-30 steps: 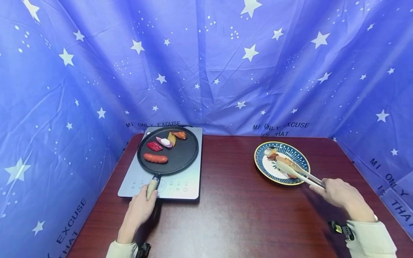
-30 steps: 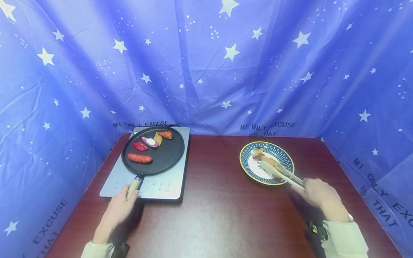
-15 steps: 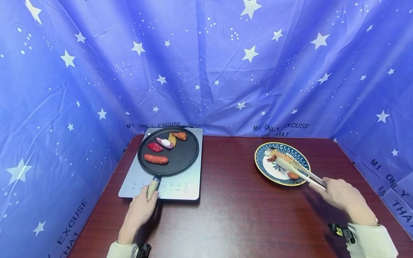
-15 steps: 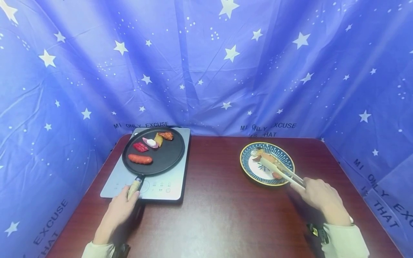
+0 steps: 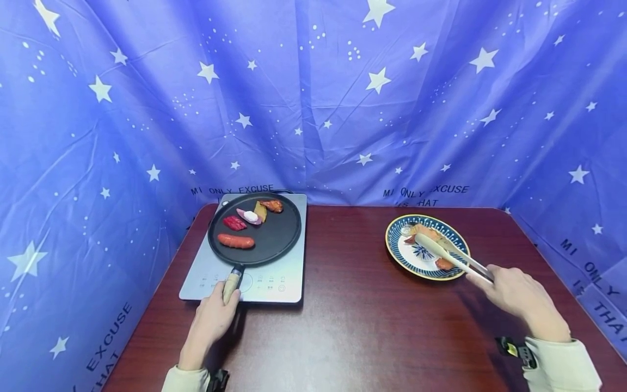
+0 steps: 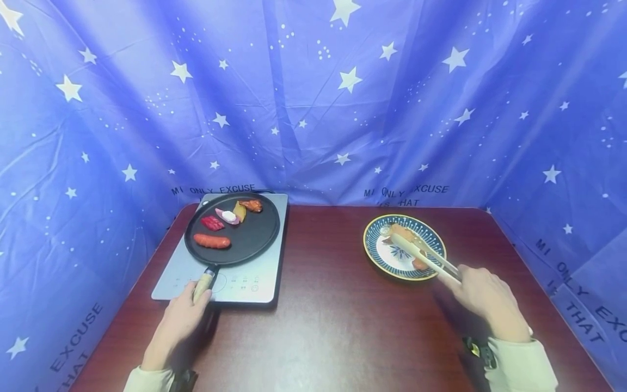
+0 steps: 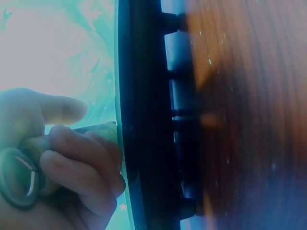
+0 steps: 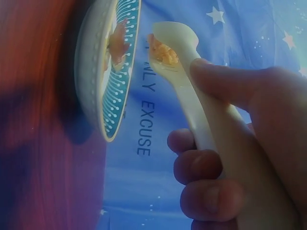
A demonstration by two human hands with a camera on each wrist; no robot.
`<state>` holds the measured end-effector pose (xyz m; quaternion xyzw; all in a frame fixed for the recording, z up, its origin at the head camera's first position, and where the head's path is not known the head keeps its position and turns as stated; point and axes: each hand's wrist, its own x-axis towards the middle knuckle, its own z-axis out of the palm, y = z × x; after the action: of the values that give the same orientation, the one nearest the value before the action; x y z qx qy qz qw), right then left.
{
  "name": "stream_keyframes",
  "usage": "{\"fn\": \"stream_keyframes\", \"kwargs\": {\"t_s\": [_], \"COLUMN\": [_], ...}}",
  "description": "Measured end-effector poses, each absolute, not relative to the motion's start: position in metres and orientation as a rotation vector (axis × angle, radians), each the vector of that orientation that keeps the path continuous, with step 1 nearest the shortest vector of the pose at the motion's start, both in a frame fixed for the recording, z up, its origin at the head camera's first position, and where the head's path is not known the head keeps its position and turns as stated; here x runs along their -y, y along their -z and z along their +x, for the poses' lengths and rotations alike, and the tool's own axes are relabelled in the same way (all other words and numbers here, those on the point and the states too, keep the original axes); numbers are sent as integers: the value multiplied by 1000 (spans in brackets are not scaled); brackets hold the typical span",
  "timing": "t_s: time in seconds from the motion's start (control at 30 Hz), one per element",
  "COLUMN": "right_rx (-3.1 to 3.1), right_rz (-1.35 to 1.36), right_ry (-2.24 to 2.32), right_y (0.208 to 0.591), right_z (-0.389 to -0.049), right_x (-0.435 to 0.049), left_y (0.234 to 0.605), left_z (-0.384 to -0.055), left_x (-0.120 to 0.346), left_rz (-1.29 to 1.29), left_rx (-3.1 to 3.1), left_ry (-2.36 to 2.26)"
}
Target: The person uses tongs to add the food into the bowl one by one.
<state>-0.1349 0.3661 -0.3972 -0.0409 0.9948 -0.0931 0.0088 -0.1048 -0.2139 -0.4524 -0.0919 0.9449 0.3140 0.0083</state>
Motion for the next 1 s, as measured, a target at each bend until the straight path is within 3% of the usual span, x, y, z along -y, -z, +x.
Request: {"fn": "stream_keyframes", "kwargs": {"t_s": [1.0], "right_rx": [-3171], "right_rz": [-209], "right_ry": [307], "right_y": [369], "right_z": [-146], "right_x": [-320], "left_y": [456], "left_z": [-105], "left_x": [215], "left_rz": [-292], "left_rx": [-2959], "left_ry": [-982]}}
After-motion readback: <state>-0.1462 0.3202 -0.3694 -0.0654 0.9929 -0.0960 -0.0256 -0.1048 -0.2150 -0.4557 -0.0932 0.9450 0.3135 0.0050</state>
